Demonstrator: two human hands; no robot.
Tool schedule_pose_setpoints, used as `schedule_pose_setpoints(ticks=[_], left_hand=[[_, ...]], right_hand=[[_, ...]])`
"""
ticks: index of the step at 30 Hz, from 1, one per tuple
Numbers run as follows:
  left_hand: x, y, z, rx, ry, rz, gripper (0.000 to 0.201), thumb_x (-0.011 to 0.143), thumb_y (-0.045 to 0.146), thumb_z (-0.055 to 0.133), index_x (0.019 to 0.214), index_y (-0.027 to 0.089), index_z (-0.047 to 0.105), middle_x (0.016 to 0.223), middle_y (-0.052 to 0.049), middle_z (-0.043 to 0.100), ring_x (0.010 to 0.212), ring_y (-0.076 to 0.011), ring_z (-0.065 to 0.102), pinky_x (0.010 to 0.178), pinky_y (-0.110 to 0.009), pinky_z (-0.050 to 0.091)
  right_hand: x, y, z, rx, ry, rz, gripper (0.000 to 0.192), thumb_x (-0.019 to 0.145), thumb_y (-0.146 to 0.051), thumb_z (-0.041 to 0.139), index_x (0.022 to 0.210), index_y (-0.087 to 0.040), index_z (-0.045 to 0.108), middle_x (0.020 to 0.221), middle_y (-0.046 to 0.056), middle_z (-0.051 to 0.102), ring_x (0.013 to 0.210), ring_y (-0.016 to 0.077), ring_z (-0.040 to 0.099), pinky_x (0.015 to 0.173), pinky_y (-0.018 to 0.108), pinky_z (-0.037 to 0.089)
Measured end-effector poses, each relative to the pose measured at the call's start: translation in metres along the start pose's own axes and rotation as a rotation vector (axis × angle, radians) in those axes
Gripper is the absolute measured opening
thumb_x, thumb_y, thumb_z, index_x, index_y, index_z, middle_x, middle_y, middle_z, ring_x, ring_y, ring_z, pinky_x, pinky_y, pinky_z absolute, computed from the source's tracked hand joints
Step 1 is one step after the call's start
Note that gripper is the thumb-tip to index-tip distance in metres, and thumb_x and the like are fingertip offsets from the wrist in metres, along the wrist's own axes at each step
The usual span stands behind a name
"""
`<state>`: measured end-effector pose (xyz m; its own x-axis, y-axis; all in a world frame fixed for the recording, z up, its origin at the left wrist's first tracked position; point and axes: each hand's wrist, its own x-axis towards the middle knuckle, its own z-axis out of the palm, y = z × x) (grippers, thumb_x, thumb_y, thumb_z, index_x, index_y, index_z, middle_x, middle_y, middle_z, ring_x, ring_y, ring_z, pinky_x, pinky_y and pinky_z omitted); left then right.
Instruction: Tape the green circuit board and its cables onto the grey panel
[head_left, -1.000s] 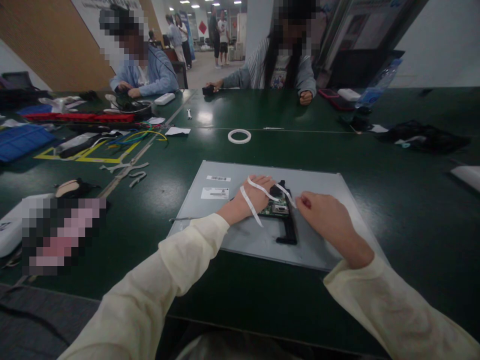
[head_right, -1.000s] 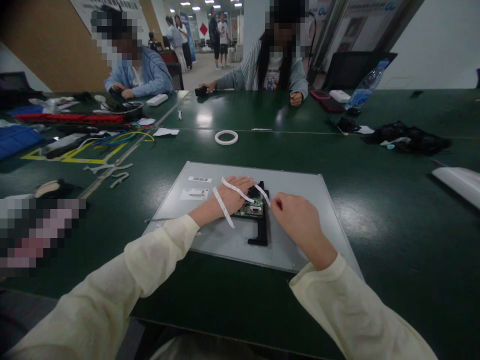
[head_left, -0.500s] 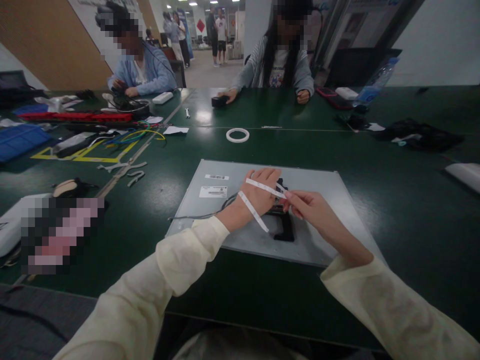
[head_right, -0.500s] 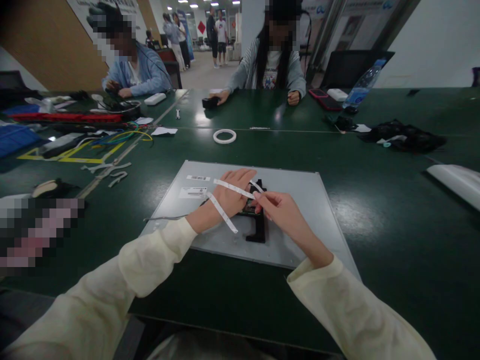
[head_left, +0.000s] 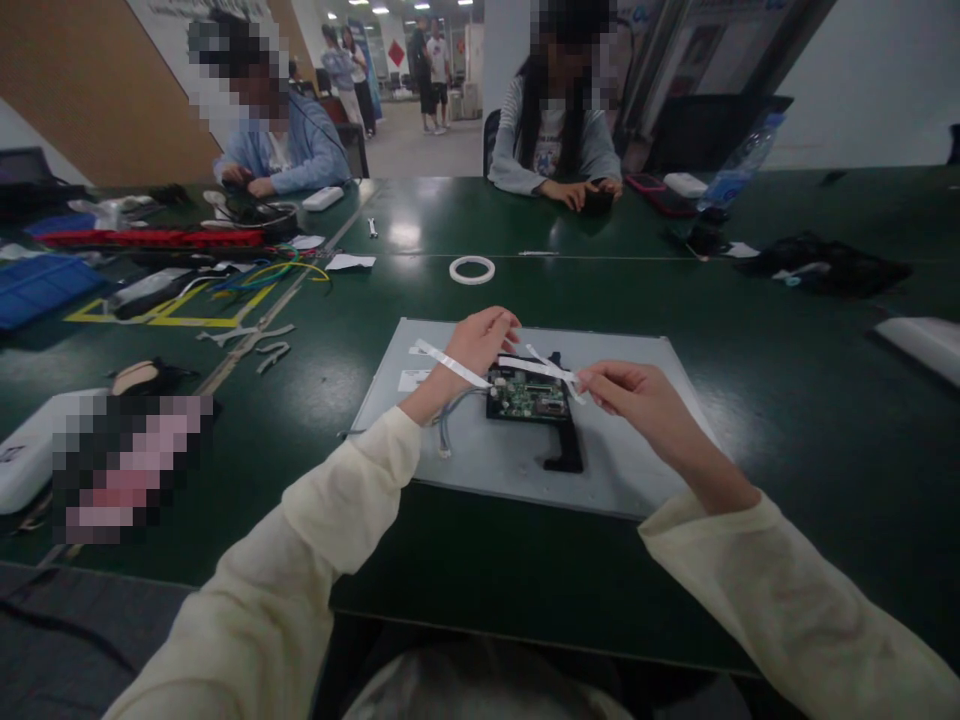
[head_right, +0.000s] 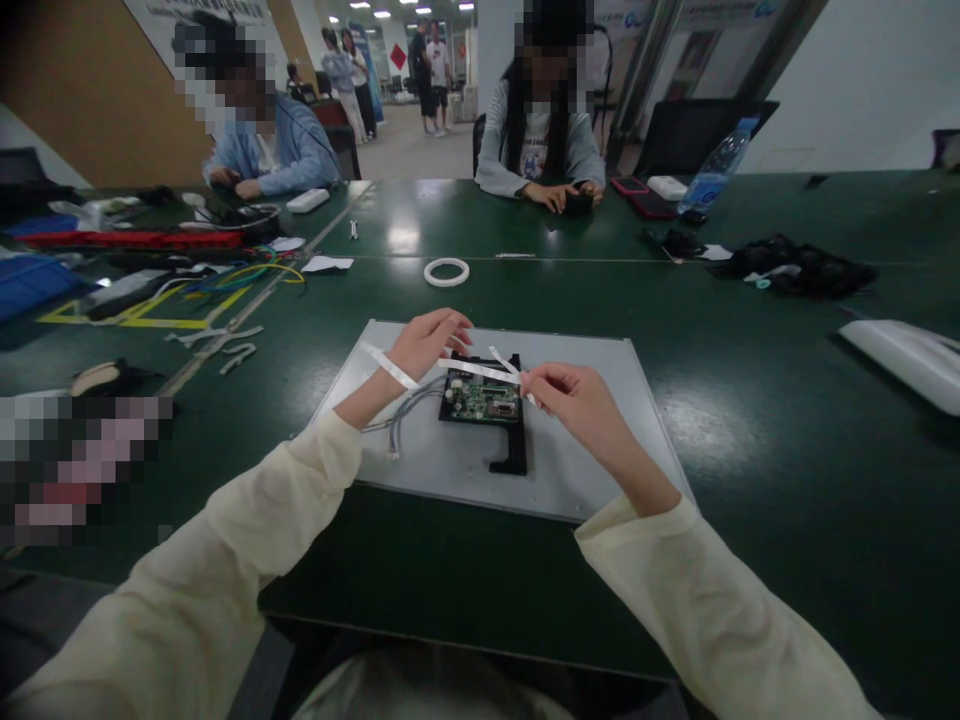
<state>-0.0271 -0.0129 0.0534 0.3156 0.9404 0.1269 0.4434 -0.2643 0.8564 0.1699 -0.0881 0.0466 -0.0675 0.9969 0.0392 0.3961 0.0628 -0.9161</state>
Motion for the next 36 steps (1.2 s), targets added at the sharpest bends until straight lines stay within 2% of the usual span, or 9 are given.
schedule_pose_setpoints(ticks=[2, 4, 6, 8, 14, 18, 21, 26, 36], left_hand=[[-0.007, 0.010, -0.003, -0.162, -0.135, -0.174, 0.045, 0.094, 0.040, 0.022, 0.084, 0.012, 0.056, 0.071, -0.006, 0.064, 0.053, -0.0106, 0.060, 0.044, -0.018, 0.040], [-0.019, 0.017, -0.001, -0.171, -0.294, -0.263, 0.051, 0.092, 0.049, 0.024, 0.075, 0.012, 0.056, 0.061, -0.004, 0.062, 0.044, -0.0096, 0.056, 0.039, -0.017, 0.033], [-0.032, 0.017, 0.005, -0.084, -0.411, -0.203, 0.048, 0.089, 0.051, 0.035, 0.065, 0.013, 0.054, 0.053, 0.000, 0.057, 0.040, -0.0084, 0.052, 0.039, -0.018, 0.033], [-0.044, 0.013, 0.012, -0.010, -0.454, -0.076, 0.044, 0.086, 0.048, 0.042, 0.058, 0.014, 0.052, 0.047, 0.003, 0.052, 0.040, -0.0074, 0.050, 0.045, -0.018, 0.037], [-0.065, 0.000, 0.037, 0.187, -0.309, 0.087, 0.038, 0.087, 0.033, 0.043, 0.054, 0.016, 0.050, 0.044, 0.004, 0.046, 0.046, -0.0085, 0.046, 0.050, -0.020, 0.032], [-0.073, -0.005, 0.049, 0.324, -0.198, 0.193, 0.037, 0.087, 0.030, 0.042, 0.054, 0.016, 0.050, 0.050, 0.003, 0.049, 0.050, -0.0093, 0.045, 0.050, -0.022, 0.028], [-0.076, -0.007, 0.053, 0.457, -0.156, 0.200, 0.036, 0.088, 0.031, 0.041, 0.058, 0.016, 0.055, 0.052, 0.001, 0.052, 0.050, -0.0108, 0.048, 0.050, -0.024, 0.027], [-0.080, -0.008, 0.057, 0.628, -0.130, 0.233, 0.033, 0.087, 0.032, 0.040, 0.066, 0.017, 0.061, 0.058, -0.003, 0.059, 0.055, -0.0145, 0.055, 0.049, -0.025, 0.028], [-0.080, -0.008, 0.062, 0.719, -0.145, 0.221, 0.032, 0.086, 0.032, 0.041, 0.072, 0.017, 0.065, 0.065, -0.004, 0.065, 0.061, -0.0182, 0.062, 0.054, -0.027, 0.043]], right_hand=[[-0.001, 0.000, -0.003, -0.041, -0.001, -0.012, 0.034, 0.074, -0.047, 0.055, 0.067, -0.014, 0.063, 0.052, -0.001, 0.044, 0.049, 0.0081, 0.036, 0.048, 0.022, 0.025], [-0.004, 0.002, -0.004, -0.086, 0.003, -0.016, 0.036, 0.077, -0.048, 0.053, 0.066, -0.015, 0.061, 0.051, -0.002, 0.044, 0.049, 0.0086, 0.037, 0.049, 0.022, 0.027], [-0.011, 0.006, -0.005, -0.157, 0.022, -0.002, 0.038, 0.079, -0.049, 0.050, 0.063, -0.016, 0.059, 0.050, -0.002, 0.043, 0.048, 0.0091, 0.037, 0.049, 0.023, 0.027], [-0.020, 0.011, -0.006, -0.258, 0.052, 0.010, 0.038, 0.079, -0.049, 0.050, 0.059, -0.017, 0.056, 0.050, -0.002, 0.043, 0.049, 0.0096, 0.038, 0.049, 0.023, 0.028], [-0.044, 0.024, -0.006, -0.484, 0.122, 0.002, 0.037, 0.081, -0.049, 0.050, 0.060, -0.018, 0.057, 0.057, 0.000, 0.053, 0.054, 0.0118, 0.048, 0.053, 0.024, 0.032], [-0.048, 0.032, -0.001, -0.588, 0.188, -0.062, 0.041, 0.079, -0.052, 0.051, 0.056, -0.018, 0.052, 0.050, -0.002, 0.049, 0.048, 0.0109, 0.045, 0.051, 0.024, 0.030], [-0.048, 0.037, 0.004, -0.673, 0.217, -0.105, 0.044, 0.080, -0.053, 0.049, 0.054, -0.018, 0.049, 0.049, -0.002, 0.046, 0.046, 0.0101, 0.042, 0.050, 0.023, 0.027], [-0.048, 0.040, 0.008, -0.793, 0.229, -0.146, 0.046, 0.083, -0.051, 0.043, 0.053, -0.017, 0.044, 0.048, -0.002, 0.044, 0.045, 0.0096, 0.039, 0.049, 0.024, 0.022], [-0.049, 0.041, 0.013, -0.954, 0.226, -0.131, 0.044, 0.085, -0.050, 0.040, 0.055, -0.018, 0.045, 0.052, 0.000, 0.047, 0.048, 0.0114, 0.039, 0.049, 0.024, 0.020]])
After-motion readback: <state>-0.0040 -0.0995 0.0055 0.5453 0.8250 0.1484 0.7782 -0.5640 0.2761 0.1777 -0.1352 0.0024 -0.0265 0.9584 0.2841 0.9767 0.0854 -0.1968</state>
